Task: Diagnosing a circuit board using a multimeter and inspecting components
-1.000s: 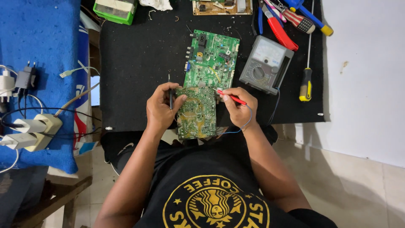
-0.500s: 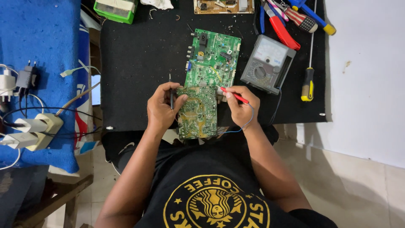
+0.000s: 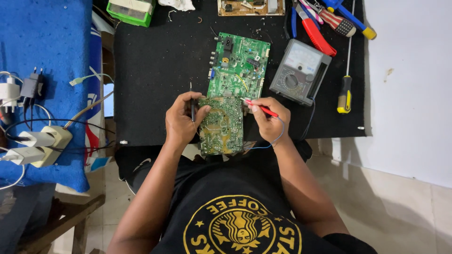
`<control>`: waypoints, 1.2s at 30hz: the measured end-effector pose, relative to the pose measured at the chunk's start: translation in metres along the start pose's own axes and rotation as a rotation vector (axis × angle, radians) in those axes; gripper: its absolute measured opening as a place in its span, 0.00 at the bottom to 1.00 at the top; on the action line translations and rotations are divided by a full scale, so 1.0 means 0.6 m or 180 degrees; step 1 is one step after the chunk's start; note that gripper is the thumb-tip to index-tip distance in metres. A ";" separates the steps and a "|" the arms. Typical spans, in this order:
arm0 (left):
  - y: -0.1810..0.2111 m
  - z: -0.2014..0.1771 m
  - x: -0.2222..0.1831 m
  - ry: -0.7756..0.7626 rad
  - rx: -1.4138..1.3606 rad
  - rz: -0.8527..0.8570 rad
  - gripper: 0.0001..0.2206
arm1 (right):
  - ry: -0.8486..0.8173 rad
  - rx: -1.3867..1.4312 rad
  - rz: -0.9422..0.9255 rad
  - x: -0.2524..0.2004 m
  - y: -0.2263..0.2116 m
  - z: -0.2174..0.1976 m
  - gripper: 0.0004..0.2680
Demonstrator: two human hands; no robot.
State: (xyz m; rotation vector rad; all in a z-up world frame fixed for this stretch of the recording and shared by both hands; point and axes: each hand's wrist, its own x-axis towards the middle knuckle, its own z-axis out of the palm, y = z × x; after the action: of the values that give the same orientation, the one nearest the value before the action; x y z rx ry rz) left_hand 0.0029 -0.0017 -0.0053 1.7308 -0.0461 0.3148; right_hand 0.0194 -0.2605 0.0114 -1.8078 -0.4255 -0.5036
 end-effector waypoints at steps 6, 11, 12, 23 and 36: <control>-0.001 0.000 0.000 0.0014 0.0062 0.0095 0.16 | 0.0133 -0.0140 0.0102 -0.003 -0.002 0.003 0.02; -0.001 0.014 0.004 0.0130 0.0463 0.0277 0.17 | -0.0051 -0.0124 0.0205 -0.023 0.013 -0.017 0.02; 0.003 0.009 0.004 0.0135 0.0548 0.0245 0.18 | -0.0097 -0.0337 0.0212 -0.027 0.018 -0.010 0.03; 0.007 -0.017 -0.009 -0.0203 0.0371 0.0192 0.18 | -0.0205 -0.0469 0.0239 -0.042 0.016 0.005 0.05; 0.000 -0.016 -0.008 -0.0183 0.0229 0.0206 0.17 | -0.0153 -0.0296 0.0493 -0.051 0.044 0.006 0.05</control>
State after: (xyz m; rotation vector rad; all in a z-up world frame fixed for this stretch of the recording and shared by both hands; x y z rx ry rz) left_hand -0.0037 0.0070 -0.0050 1.8122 -0.1342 0.3175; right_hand 0.0078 -0.2657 -0.0271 -1.9281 -0.2959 -0.3784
